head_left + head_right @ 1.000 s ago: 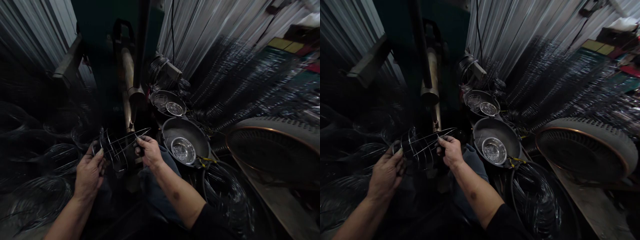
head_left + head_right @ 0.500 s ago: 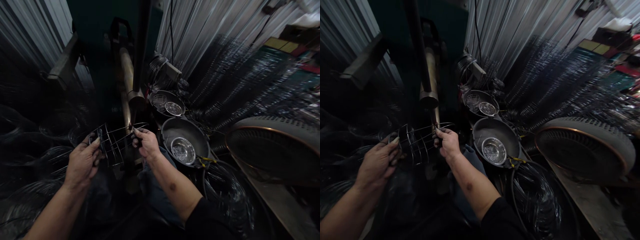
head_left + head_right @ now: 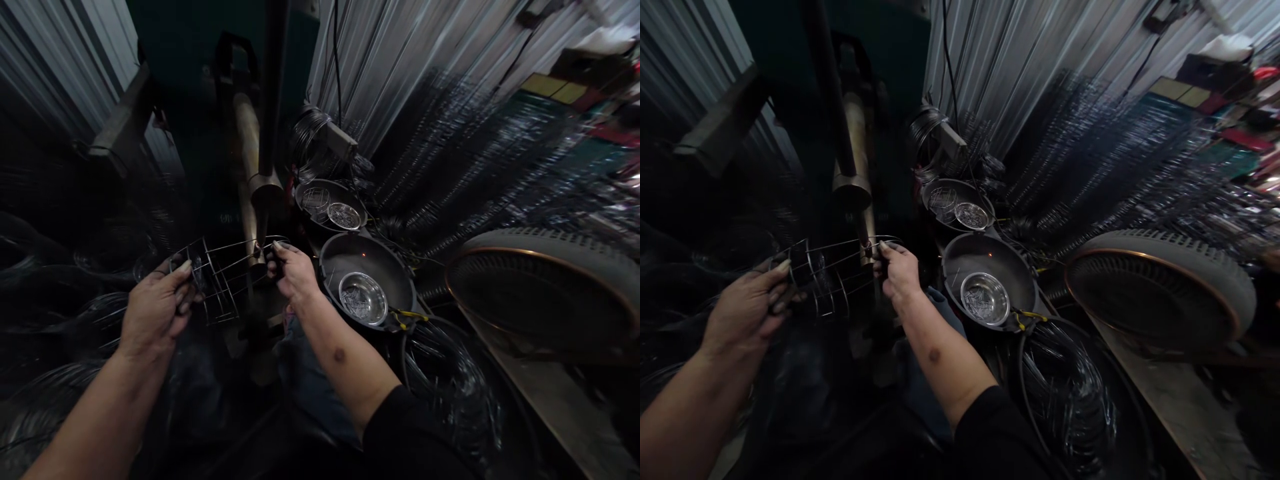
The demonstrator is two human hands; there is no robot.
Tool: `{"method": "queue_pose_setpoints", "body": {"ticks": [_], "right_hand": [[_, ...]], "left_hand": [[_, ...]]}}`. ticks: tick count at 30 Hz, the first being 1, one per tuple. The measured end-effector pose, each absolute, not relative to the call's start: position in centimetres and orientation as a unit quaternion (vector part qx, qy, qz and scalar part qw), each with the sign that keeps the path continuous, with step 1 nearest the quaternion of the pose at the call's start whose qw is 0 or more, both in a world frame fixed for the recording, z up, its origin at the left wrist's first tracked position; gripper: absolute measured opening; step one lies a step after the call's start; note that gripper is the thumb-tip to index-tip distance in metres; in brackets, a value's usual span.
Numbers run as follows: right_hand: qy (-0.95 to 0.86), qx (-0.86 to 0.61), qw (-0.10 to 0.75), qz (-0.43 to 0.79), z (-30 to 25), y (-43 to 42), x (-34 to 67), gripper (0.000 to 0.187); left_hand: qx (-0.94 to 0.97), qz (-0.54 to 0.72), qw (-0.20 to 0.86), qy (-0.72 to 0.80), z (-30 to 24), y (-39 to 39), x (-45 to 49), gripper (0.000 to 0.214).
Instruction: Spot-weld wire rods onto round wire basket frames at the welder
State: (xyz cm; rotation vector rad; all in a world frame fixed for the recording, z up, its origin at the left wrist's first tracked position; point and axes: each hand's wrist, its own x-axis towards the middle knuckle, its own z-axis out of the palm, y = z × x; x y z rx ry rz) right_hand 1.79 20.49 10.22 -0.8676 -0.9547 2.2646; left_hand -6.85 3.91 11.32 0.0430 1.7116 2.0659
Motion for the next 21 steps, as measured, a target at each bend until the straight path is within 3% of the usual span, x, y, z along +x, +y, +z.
{"method": "queue_pose_setpoints", "body": {"ticks": [10,14,18,21], "right_hand": [[-0.406,-0.289,0.261,0.827,7.8,19.9,2.1,0.021],[-0.588,-0.186,0.151,0.773,5.8,15.5,4.5,0.042],[-0.607,-0.174,0.078,0.771,5.8,11.6,7.4,0.017],[-0.474,-0.202,0.037,0.856,6.9,11.7,9.2,0.019]], "left_hand": [[0.000,0.754,0.251,0.607,10.6,4.2,-7.9,0.028],[0.005,0.772,0.244,0.587,10.9,4.2,-7.1,0.021],[-0.015,0.750,0.271,0.603,11.5,1.5,-5.0,0.021],[0.029,0.715,0.322,0.620,10.0,-2.9,-3.6,0.057]]}}
